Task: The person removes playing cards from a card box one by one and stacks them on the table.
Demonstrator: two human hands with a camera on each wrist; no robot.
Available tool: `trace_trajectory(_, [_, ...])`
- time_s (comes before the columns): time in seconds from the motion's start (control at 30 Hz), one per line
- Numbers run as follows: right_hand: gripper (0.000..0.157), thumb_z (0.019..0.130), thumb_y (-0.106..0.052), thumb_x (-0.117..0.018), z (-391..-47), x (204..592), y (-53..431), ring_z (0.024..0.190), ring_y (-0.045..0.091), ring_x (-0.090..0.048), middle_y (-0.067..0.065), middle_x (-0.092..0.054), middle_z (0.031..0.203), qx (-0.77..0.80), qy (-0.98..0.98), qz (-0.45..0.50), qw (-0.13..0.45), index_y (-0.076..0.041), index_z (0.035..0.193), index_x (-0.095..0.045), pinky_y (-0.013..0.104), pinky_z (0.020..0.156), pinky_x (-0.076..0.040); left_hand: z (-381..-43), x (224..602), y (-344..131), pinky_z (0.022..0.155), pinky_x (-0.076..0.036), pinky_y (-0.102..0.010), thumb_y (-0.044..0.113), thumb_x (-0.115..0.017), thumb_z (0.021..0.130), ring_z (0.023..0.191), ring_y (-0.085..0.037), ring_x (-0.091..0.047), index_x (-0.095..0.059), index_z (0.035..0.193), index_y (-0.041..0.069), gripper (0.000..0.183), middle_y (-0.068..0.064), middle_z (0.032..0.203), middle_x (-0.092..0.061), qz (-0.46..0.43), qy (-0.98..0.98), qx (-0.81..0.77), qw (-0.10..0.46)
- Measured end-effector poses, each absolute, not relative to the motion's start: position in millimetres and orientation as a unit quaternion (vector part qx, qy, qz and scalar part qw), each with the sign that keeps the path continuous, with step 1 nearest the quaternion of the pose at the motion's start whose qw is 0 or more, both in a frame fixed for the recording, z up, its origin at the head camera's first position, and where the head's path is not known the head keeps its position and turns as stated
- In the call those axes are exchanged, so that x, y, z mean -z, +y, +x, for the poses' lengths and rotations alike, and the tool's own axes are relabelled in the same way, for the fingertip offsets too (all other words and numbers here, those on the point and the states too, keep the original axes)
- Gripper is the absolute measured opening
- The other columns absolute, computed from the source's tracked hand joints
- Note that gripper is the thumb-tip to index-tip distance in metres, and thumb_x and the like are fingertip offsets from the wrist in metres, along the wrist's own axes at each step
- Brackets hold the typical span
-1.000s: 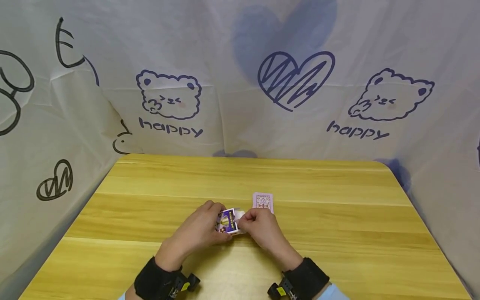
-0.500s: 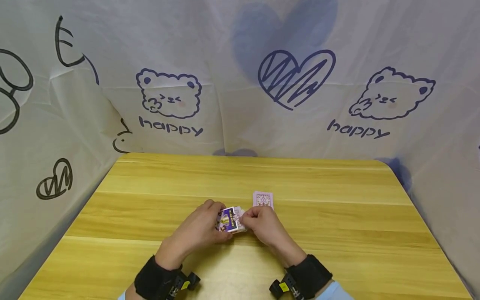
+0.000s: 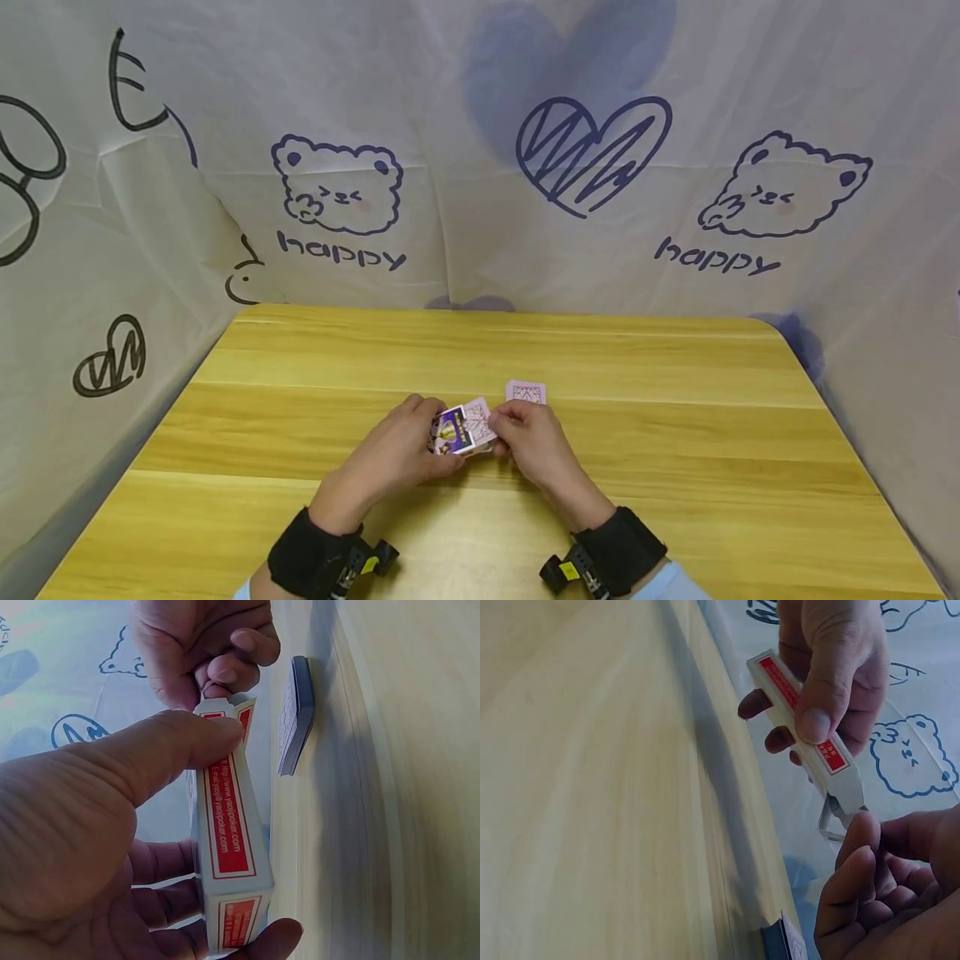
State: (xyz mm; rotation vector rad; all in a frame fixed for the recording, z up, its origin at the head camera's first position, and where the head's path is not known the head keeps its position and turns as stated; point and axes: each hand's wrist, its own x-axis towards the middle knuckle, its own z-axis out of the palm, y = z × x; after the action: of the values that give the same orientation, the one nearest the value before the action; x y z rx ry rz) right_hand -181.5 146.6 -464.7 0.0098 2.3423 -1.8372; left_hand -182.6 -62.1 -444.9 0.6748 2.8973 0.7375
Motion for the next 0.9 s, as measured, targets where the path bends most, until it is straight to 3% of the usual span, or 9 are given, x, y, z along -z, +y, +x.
trace_trajectory(0.3, [0.019,0.083,-0.012,-0.073,-181.6,464.8,146.9,0.056,0.019,-0.055,0.017,-0.064,0.072,0.624,0.775,0.027,0.100,0.002,0.090,-0.063,0.027,0.047,-0.046,-182.9,442.2,-64.1,0.068,-0.047,-0.030,0.044,-0.079,0.074,0.080,-0.016,-0.049,-0.051,0.127,-0.001,0.075,-0.006,0.101,-0.053,0.209,0.948,-0.237,0.030])
trace_trajectory(0.53, [0.014,0.086,-0.009,-0.070,-181.9,464.0,149.6,0.060,0.025,-0.058,0.023,-0.065,0.077,0.637,0.765,0.036,0.085,0.002,0.090,-0.064,0.029,0.048,-0.048,-183.4,442.9,-64.6,0.069,-0.046,-0.030,0.043,-0.080,0.073,0.080,-0.016,-0.049,-0.052,0.126,-0.001,0.074,-0.005,0.099,-0.053,0.207,0.948,-0.239,0.024])
trace_trajectory(0.73, [0.016,0.087,-0.009,-0.069,-182.2,464.3,150.2,0.060,0.020,-0.056,0.016,-0.065,0.075,0.651,0.753,0.046,0.078,0.003,0.093,-0.061,0.028,0.049,-0.049,-183.1,442.3,-64.6,0.070,-0.047,-0.031,0.044,-0.079,0.073,0.081,-0.016,-0.049,-0.051,0.127,-0.001,0.075,-0.005,0.100,-0.053,0.207,0.950,-0.233,0.023])
trace_trajectory(0.9, [0.017,0.088,-0.009,-0.068,-183.8,464.9,150.4,0.067,0.026,-0.061,0.018,-0.067,0.079,0.664,0.742,0.054,0.076,0.004,0.096,-0.060,0.028,0.051,-0.052,-183.3,442.2,-64.3,0.070,-0.047,-0.031,0.044,-0.079,0.073,0.081,-0.016,-0.049,-0.051,0.127,-0.001,0.075,-0.005,0.099,-0.052,0.208,0.950,-0.231,0.023])
